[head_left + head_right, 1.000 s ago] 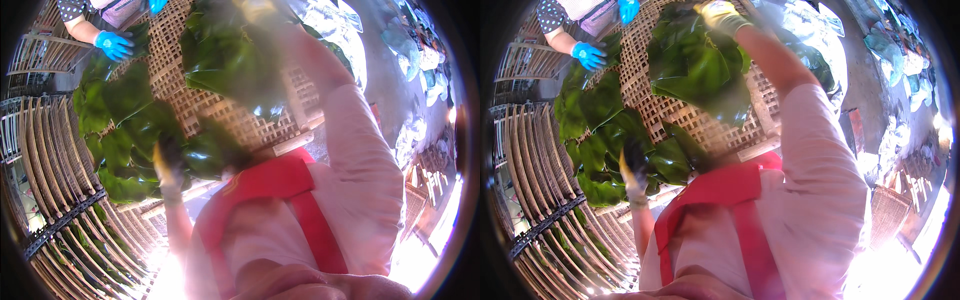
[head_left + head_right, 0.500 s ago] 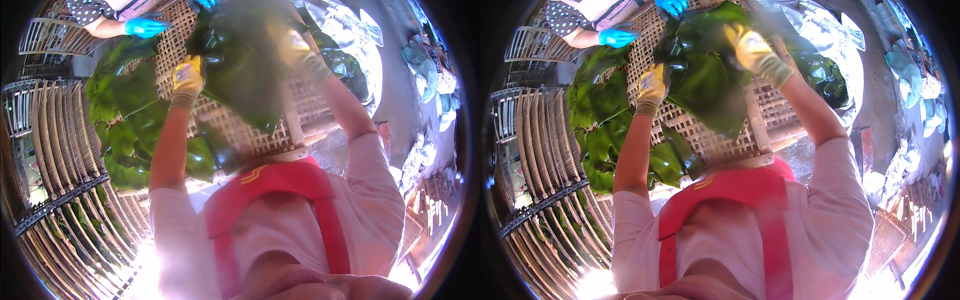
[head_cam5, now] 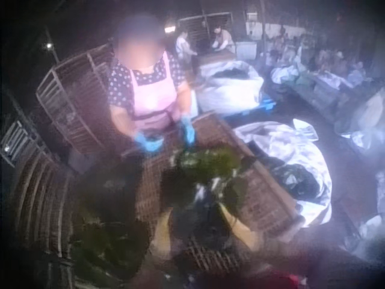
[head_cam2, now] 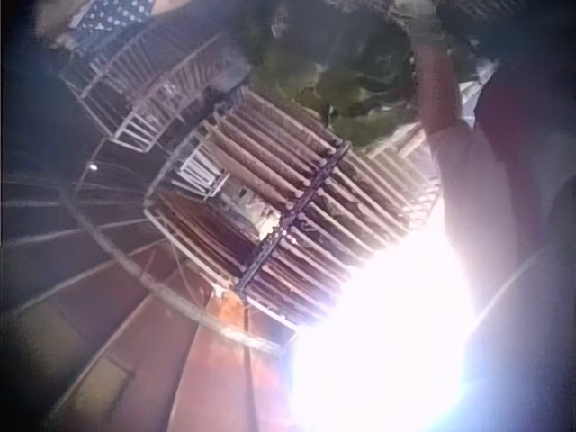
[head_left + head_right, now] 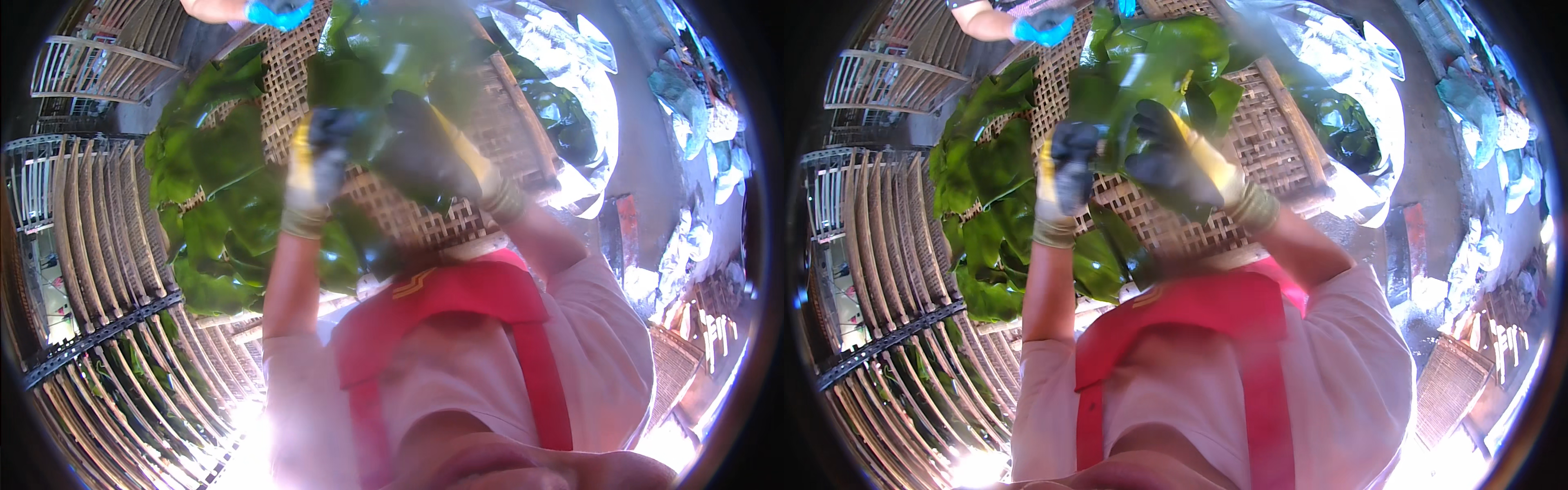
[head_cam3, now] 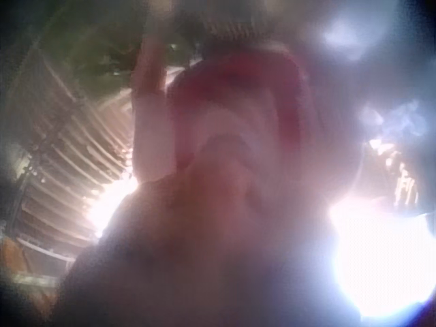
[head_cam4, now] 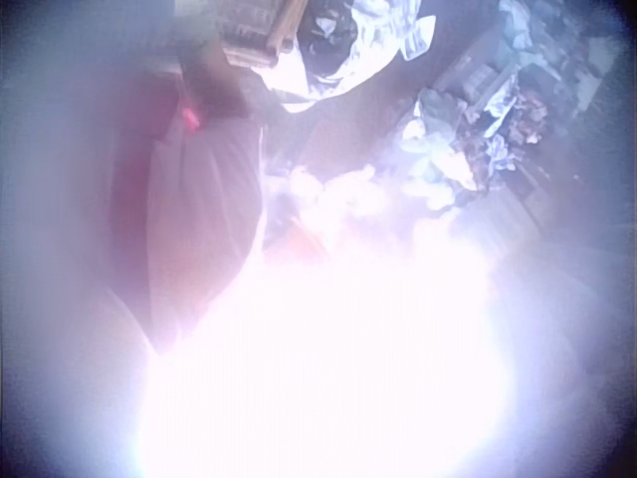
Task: The person arranges green leaves on a wicker rack by hand, then takes leaves from a large white bag and places them on the rack.
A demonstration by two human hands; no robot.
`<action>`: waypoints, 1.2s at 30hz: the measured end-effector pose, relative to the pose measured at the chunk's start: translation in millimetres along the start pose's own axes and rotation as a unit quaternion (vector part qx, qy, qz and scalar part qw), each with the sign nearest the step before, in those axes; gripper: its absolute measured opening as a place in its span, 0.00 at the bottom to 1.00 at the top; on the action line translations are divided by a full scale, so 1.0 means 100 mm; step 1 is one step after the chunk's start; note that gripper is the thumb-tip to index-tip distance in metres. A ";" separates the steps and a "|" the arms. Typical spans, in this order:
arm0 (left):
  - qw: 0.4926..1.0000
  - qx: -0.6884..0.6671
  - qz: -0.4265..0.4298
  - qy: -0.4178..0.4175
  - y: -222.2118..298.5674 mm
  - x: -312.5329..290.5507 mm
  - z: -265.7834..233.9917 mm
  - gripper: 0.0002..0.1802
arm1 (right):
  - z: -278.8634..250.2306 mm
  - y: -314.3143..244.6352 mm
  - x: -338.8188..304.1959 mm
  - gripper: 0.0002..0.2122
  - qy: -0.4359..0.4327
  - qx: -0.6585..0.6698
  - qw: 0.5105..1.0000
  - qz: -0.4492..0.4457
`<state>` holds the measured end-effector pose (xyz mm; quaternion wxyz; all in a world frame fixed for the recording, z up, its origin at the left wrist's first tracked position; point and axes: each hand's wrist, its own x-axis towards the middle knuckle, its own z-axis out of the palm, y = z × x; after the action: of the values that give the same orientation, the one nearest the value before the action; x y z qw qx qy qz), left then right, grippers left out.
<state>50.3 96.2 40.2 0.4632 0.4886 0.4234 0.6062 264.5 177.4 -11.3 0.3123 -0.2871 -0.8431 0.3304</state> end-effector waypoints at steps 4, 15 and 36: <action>0.959 0.260 0.076 -0.078 -0.23 -0.34 0.62 0.20 | -0.09 -0.31 -0.34 0.20 0.120 -0.083 0.989 -0.040; 0.984 -0.037 -0.033 -0.170 -0.05 0.24 0.00 0.29 | -0.83 -0.64 -0.21 0.23 -0.135 0.524 0.836 -0.094; 0.940 -0.171 -0.237 -0.175 0.27 0.21 -0.05 0.13 | -0.58 0.10 -0.51 0.14 -0.227 0.155 0.941 -0.197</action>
<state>39.0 110.8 69.3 0.7368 0.3857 0.3288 0.4475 341.7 169.7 -1.6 0.2120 0.0199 -0.8697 0.4453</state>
